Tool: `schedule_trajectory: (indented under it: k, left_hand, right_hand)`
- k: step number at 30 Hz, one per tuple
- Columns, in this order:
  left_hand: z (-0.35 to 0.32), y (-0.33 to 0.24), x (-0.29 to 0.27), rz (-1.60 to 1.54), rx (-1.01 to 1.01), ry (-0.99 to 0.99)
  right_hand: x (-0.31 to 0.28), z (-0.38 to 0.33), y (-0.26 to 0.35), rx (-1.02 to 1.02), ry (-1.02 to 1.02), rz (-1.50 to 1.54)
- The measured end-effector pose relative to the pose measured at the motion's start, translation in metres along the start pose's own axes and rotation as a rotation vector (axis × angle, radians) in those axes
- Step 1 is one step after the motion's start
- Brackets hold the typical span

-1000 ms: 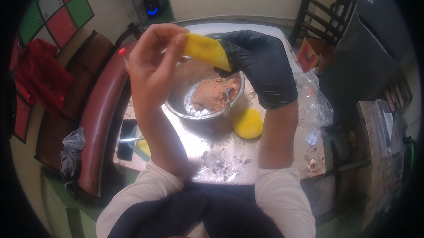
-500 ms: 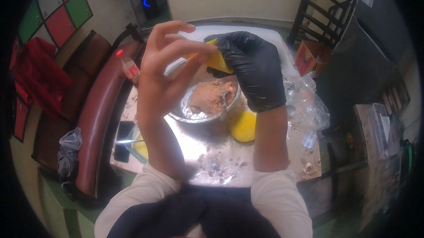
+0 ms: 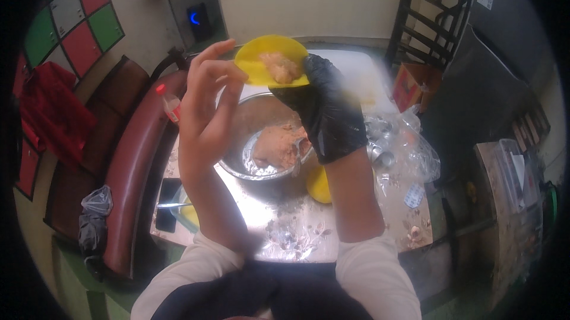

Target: The person fills yellow dumpling wrappers with a meat mixture from a metal bowl, then folds and pleats the edges to seal them. The finished dumpling is placed on the table.

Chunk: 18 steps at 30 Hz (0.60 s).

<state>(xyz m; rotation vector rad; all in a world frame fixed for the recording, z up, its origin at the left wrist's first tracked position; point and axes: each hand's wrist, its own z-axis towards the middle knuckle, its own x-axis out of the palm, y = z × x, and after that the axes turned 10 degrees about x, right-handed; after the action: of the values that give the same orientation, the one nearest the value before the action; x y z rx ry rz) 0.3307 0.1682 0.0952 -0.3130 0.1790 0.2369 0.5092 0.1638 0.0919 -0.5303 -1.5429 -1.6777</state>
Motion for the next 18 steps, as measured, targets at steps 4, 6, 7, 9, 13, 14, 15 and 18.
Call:
schedule_trajectory:
  k: [4, 6, 7, 9, 13, 14, 15, 18]
  left_hand:
    - [0.001, -0.001, 0.003, -0.225, -0.254, -0.054]
    - [0.002, -0.005, 0.004, -0.367, -0.485, -0.089]
    - [0.001, -0.007, 0.003, -0.397, -0.619, -0.095]
    - [0.003, -0.006, 0.005, -0.444, -0.696, -0.158]
    - [0.002, 0.006, 0.007, -0.486, -0.65, -0.16]
    - [0.0, 0.008, 0.007, -0.445, -0.635, -0.15]
    - [-0.002, 0.011, 0.007, -0.395, -0.629, -0.142]
    - [-0.005, 0.017, 0.006, -0.332, -0.575, -0.192]
  right_hand:
    - [0.0, 0.005, -0.009, 0.002, -0.02, 0.091]
    - [0.0, 0.008, -0.013, -0.022, -0.021, 0.137]
    - [0.0, 0.009, -0.015, -0.014, -0.037, 0.115]
    - [0.0, 0.01, -0.017, 0.02, -0.096, 0.084]
    - [0.0, 0.01, -0.023, 0.015, -0.09, 0.024]
    - [-0.001, 0.01, -0.025, 0.015, -0.101, 0.021]
    - [-0.002, 0.01, -0.026, 0.013, -0.083, 0.03]
    - [-0.006, 0.014, -0.025, 0.111, -0.02, 0.041]
